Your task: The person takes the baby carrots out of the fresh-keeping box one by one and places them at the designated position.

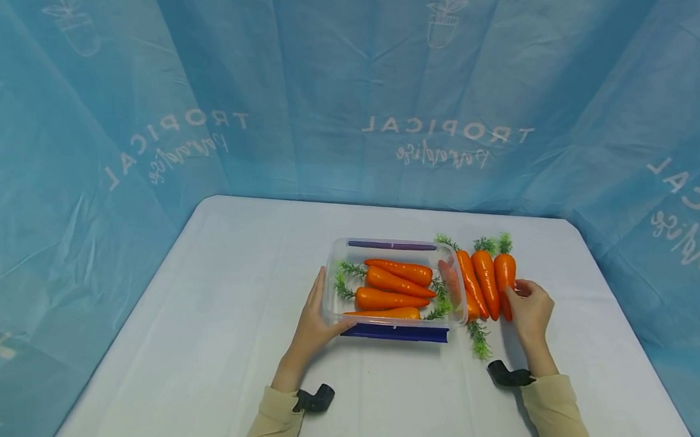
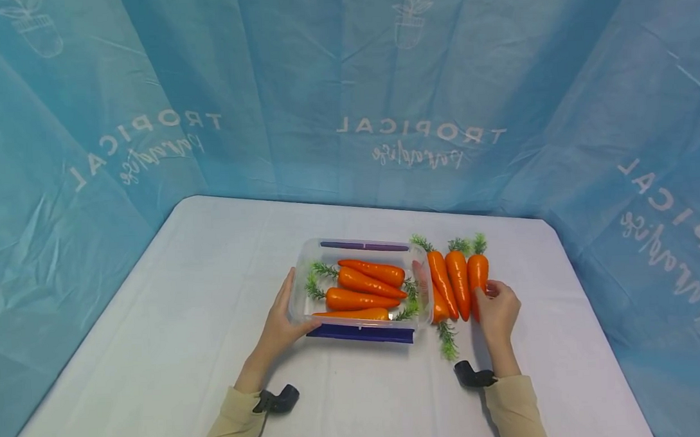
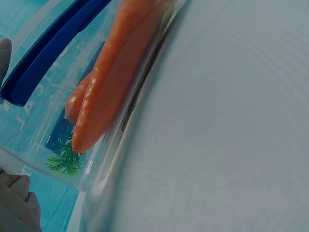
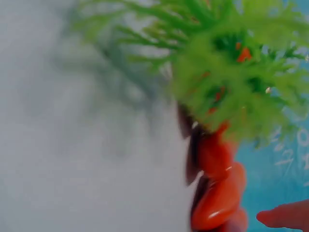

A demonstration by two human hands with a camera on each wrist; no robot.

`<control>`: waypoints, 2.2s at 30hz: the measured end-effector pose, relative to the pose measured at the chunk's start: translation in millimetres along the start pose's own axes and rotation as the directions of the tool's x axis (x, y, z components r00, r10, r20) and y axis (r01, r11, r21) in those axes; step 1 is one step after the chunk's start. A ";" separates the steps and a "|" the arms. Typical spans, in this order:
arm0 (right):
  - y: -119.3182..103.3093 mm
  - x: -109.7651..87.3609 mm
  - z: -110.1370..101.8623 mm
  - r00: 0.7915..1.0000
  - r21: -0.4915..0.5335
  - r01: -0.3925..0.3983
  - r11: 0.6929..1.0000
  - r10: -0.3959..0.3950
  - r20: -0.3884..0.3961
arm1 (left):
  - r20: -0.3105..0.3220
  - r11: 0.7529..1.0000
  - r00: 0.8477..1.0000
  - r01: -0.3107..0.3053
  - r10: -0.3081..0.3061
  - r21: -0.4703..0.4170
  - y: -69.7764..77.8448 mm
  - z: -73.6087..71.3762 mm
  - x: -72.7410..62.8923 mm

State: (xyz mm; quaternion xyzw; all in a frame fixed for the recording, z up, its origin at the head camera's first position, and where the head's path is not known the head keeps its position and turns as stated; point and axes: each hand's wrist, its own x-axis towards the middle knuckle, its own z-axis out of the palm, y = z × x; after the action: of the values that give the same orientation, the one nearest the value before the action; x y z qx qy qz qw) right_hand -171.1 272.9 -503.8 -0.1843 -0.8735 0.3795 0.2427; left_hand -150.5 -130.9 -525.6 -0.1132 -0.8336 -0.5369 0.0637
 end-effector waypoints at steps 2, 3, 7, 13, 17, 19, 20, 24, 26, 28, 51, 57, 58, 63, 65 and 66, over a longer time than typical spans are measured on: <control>-5.4 0.7 -0.9 0.999 0.013 0.036 0.999 -0.036 -0.037 | -0.002 1.000 1.000 -0.003 0.003 0.005 -0.2 0.4 -0.1; -9.3 0.9 -1.1 0.997 0.020 0.055 0.998 -0.054 -0.052 | -0.004 1.000 1.000 -0.006 0.006 0.005 -0.5 0.6 -0.1; -30.6 -2.3 -1.2 0.991 0.095 0.122 0.988 -0.117 -0.059 | -0.007 1.000 1.000 -0.013 0.013 0.006 -1.0 0.6 0.1; -63.5 -10.9 3.3 0.966 0.212 0.243 0.947 -0.256 0.036 | 0.007 1.000 1.000 0.006 -0.006 -0.015 -0.3 0.7 0.0; -81.2 -16.9 9.1 0.929 0.283 0.311 0.907 -0.353 0.110 | 0.009 1.000 1.000 0.005 -0.005 -0.009 0.1 1.2 -0.3; -88.7 -19.6 12.6 0.908 0.310 0.320 0.895 -0.383 0.168 | 0.004 1.000 1.000 0.004 -0.004 -0.002 0.5 0.9 -0.3; -92.0 -20.7 14.4 0.896 0.321 0.320 0.891 -0.395 0.204 | 0.003 1.000 1.000 0.005 -0.005 0.000 0.7 0.6 -0.4; -101.5 -23.1 22.3 0.838 0.343 0.290 0.893 -0.410 0.359 | 0.005 1.000 1.000 0.010 -0.010 -0.007 2.3 0.4 -0.4; -104.7 -24.0 26.3 0.799 0.353 0.281 0.892 -0.421 0.429 | 0.009 1.000 1.000 0.010 -0.010 -0.009 2.7 0.7 -0.5; -107.3 -26.0 30.3 0.758 0.375 0.266 0.888 -0.433 0.489 | 0.011 1.000 1.000 0.006 -0.006 -0.014 3.3 1.2 -0.4; -111.0 -36.6 49.4 0.488 0.386 0.289 0.876 -0.482 0.728 | -0.011 1.000 1.000 -0.022 0.023 0.009 1.4 -0.2 -1.5; -110.4 -37.0 50.2 0.438 0.325 0.321 0.890 -0.444 0.781 | -0.011 1.000 1.000 -0.025 0.025 0.005 1.2 0.4 -0.9; -110.2 -37.0 50.3 0.427 0.321 0.323 0.890 -0.440 0.790 | -0.010 1.000 1.000 -0.023 0.023 0.005 1.3 0.4 -1.0; -109.1 -37.2 51.7 0.396 0.297 0.358 0.885 -0.432 0.810 | -0.011 1.000 1.000 -0.023 0.023 0.007 0.9 0.5 -0.9; -108.9 -37.4 52.4 0.391 0.291 0.361 0.886 -0.427 0.815 | -0.012 1.000 1.000 -0.027 0.027 0.007 0.3 0.5 -0.8; -108.8 -37.4 52.7 0.389 0.291 0.359 0.887 -0.425 0.817 | -0.013 1.000 1.000 -0.028 0.028 0.008 -0.1 0.5 -0.7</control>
State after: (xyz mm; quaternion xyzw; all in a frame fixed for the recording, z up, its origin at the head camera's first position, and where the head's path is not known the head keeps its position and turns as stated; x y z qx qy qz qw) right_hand -185.3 153.7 -463.9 0.2501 -0.8795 0.3801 -0.1395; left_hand -149.9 -130.6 -526.0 -0.1212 -0.8337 -0.5333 0.0772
